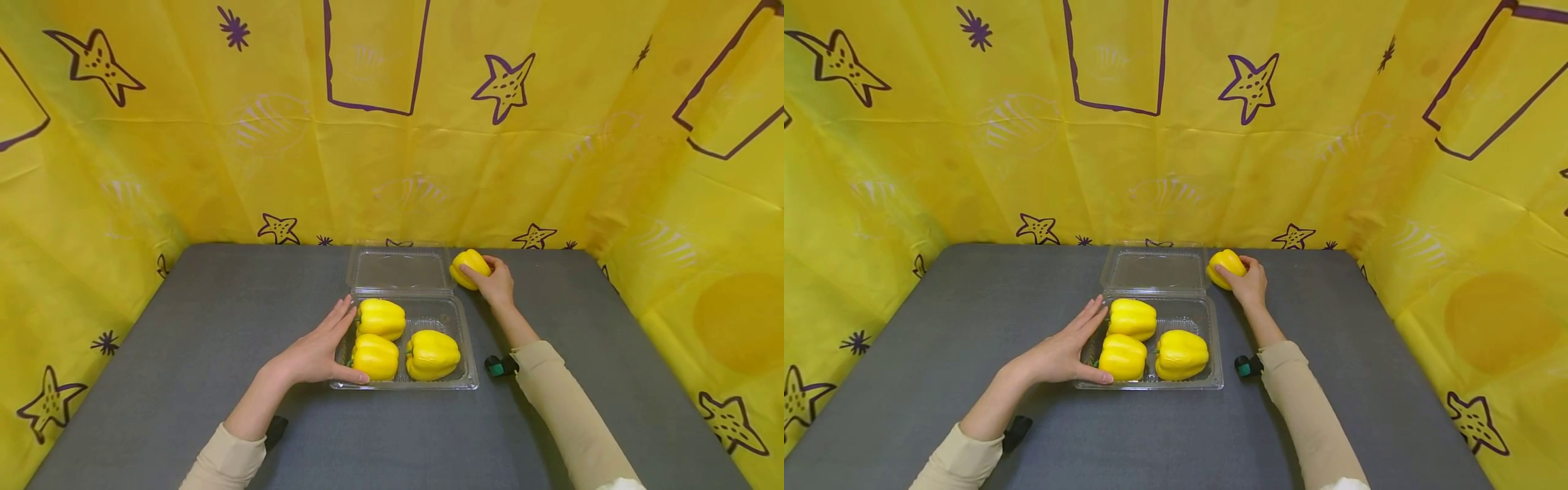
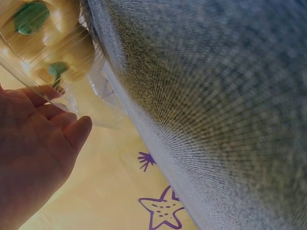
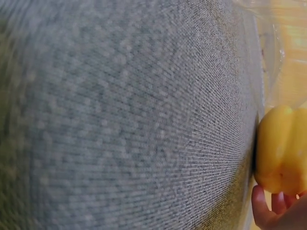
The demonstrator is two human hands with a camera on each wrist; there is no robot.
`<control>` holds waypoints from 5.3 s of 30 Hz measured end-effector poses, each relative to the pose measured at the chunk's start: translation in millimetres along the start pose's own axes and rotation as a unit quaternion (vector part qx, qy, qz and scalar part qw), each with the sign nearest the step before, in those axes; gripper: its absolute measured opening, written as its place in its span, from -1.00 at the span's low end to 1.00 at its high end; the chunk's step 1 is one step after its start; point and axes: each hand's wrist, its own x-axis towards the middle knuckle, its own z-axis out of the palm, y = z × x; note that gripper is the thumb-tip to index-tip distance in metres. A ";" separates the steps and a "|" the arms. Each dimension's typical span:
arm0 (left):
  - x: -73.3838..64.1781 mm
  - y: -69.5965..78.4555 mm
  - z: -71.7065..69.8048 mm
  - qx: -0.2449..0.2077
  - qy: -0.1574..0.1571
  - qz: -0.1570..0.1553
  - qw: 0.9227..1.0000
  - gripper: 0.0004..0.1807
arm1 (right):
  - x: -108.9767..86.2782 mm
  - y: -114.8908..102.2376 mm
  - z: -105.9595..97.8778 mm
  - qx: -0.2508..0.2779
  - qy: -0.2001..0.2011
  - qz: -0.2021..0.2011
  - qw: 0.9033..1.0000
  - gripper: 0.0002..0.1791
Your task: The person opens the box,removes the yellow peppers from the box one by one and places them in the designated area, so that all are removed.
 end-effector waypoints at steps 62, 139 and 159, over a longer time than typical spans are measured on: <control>1.6 0.9 0.2 -0.008 -0.001 -0.009 1.000 0.41 | -110.5 -34.3 -29.5 0.128 -0.205 -0.106 0.965 -0.25; 1.7 -1.3 0.4 -0.001 0.007 0.008 1.000 0.42 | -128.8 -23.5 -23.2 -0.099 -0.304 -0.355 0.879 -0.15; 2.2 -2.5 1.2 -0.002 0.007 0.002 1.000 0.41 | -127.6 -25.0 -26.0 -0.012 -0.257 -0.313 0.914 -0.14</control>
